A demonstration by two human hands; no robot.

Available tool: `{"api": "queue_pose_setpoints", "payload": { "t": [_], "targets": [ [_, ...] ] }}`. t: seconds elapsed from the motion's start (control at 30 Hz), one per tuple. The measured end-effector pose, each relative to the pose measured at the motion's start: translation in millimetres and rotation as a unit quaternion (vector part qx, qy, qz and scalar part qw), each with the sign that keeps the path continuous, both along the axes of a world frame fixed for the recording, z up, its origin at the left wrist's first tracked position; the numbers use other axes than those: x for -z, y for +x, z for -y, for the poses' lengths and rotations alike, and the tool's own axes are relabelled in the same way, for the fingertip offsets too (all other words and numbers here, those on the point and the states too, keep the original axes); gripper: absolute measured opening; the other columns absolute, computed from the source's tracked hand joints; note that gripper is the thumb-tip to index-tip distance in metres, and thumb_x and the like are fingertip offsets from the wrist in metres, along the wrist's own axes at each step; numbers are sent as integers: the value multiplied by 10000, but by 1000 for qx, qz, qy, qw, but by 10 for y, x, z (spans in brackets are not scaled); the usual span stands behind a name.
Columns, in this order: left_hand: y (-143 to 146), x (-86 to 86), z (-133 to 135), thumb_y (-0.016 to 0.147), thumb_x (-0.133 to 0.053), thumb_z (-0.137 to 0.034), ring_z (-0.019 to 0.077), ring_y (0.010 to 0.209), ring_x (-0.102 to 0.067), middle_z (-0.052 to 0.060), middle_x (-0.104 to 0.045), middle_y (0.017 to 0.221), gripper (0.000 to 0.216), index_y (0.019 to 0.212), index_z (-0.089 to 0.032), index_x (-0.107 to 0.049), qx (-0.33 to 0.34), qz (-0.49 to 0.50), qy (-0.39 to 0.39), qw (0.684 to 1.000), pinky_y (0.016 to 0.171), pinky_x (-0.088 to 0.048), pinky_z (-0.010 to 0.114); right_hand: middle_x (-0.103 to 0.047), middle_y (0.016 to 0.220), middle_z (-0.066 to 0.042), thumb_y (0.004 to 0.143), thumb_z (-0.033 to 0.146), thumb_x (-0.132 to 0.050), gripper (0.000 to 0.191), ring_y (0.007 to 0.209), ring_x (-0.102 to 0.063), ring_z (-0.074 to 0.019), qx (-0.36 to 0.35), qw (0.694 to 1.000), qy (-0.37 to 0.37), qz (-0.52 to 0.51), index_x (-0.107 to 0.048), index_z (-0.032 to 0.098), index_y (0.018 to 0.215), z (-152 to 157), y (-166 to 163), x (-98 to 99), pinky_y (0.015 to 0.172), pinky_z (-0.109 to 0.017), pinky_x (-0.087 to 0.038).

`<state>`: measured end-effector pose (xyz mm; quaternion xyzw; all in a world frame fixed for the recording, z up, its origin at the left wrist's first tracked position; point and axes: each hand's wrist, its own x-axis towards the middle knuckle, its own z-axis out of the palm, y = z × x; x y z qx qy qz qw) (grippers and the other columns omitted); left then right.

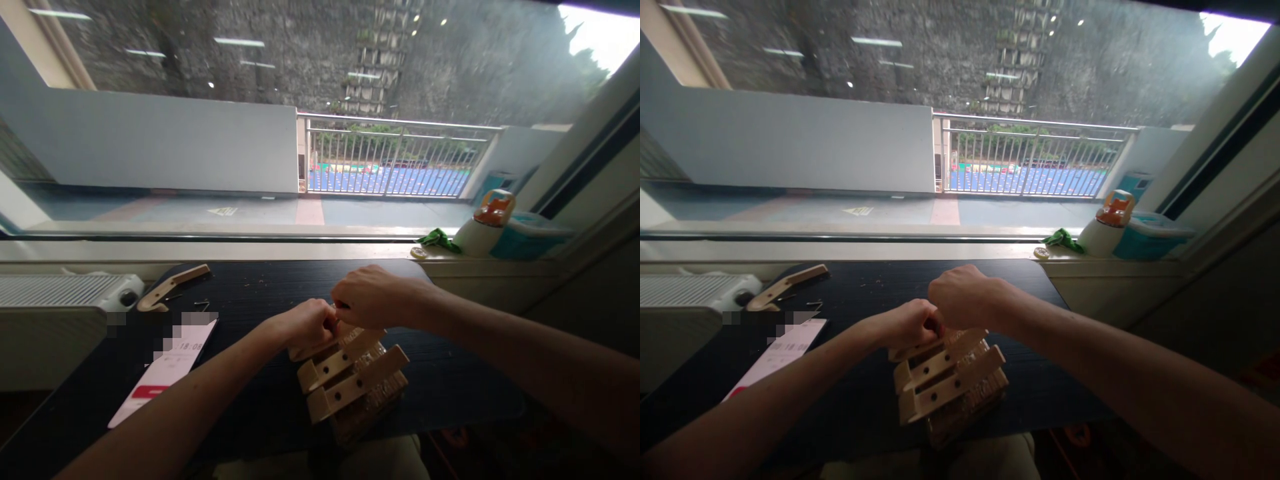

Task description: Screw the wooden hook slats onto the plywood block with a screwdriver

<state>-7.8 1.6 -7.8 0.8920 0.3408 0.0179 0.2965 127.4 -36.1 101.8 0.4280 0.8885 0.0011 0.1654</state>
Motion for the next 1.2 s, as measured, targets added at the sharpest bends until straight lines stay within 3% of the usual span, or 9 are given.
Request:
{"api": "queue_pose_setpoints", "payload": {
  "t": [0.1,0.23,0.5,0.67,0.9,1.1,1.2],
  "targets": [
    [3,-11,-2,639,-515,-109,127,611,-564,1,-672,677,201,713,-154,-696,-7,-5,1,1000,530,-388,188,-674,814,-66,705,252,-565,299,732,-594,-196,-5,1000,-14,-10,-666,197,981,4,26,-118,544,-260,-340],
    [20,-15,-3,648,-536,-145,128,570,-553,12,-651,638,167,712,-142,-690,-28,-20,0,999,482,-370,192,-663,758,-52,726,173,-530,201,655,-548,-135,-26,999,-33,-33,-689,168,849,6,13,-192,519,-237,-301],
    [32,-70,10,667,-567,-218,155,628,-543,44,-640,709,146,736,-122,-652,-39,-21,23,999,506,-382,207,-660,707,-52,731,180,-504,196,625,-534,-129,-55,996,-47,-50,-695,144,757,-15,-40,-14,545,-247,-313],
    [15,-54,6,651,-554,-173,138,614,-537,19,-629,683,125,715,-129,-652,-33,-16,11,999,512,-380,195,-654,679,-62,749,245,-465,237,628,-552,-145,-33,997,-14,-72,-673,141,706,11,-1,58,547,-257,-317],
    [1,-28,2,637,-512,-133,108,533,-509,-18,-585,564,142,630,-139,-654,-28,-12,-22,999,445,-336,181,-670,731,-69,781,296,-415,299,657,-568,-162,36,995,-22,-90,-685,169,801,32,64,72,533,-260,-311],
    [15,-35,1,644,-535,-156,123,573,-534,-4,-620,630,149,725,-143,-659,-33,-17,-15,999,478,-372,185,-663,740,-34,710,264,-551,210,635,-547,-147,-19,997,-40,-65,-680,206,864,29,56,-72,509,-255,-295],
    [15,-46,10,653,-554,-180,146,638,-556,22,-643,704,142,747,-138,-652,-43,-17,-1,999,521,-401,195,-661,727,-31,734,185,-511,199,620,-533,-129,-49,994,-68,-67,-687,194,825,28,21,-67,535,-253,-318]
  ]
}}
